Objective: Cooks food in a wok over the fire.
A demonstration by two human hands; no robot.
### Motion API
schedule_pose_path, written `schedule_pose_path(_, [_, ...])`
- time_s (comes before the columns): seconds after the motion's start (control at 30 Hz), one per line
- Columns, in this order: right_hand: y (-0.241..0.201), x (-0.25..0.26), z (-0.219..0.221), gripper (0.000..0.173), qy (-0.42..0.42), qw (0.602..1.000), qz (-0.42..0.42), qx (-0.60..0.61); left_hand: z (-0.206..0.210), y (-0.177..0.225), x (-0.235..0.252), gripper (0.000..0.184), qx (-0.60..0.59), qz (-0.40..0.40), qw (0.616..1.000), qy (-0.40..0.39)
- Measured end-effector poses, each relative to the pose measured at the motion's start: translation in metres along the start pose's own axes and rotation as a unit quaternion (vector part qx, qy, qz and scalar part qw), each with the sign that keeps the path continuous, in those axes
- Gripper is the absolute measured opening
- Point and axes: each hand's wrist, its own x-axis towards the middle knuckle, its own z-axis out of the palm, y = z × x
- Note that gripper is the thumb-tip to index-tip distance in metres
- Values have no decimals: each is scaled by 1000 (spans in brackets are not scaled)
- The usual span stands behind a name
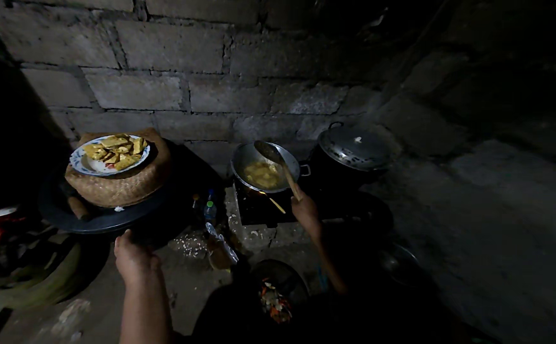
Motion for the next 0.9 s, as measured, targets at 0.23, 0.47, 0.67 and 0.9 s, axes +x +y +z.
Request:
schedule_pose_path(0.23, [-7, -9, -22, 57, -51, 997, 20, -57, 0, 2, 0, 41, -2, 3, 1000, -2])
schedule_pose_path(0.47, [-16, -23, -34, 54, -42, 998, 5, -42, 4, -1, -2, 40, -6, -5, 1000, 0])
schedule_pose_path(0.67, [-16, -7, -14, 55, -60, 997, 6, -44, 3, -2, -1, 31, -11, 7, 1000, -5])
schedule_pose_path(0.9, [-15, -1, 7, 56, -35, 997, 37, -50, 3, -1, 1, 35, -12, -6, 1000, 2])
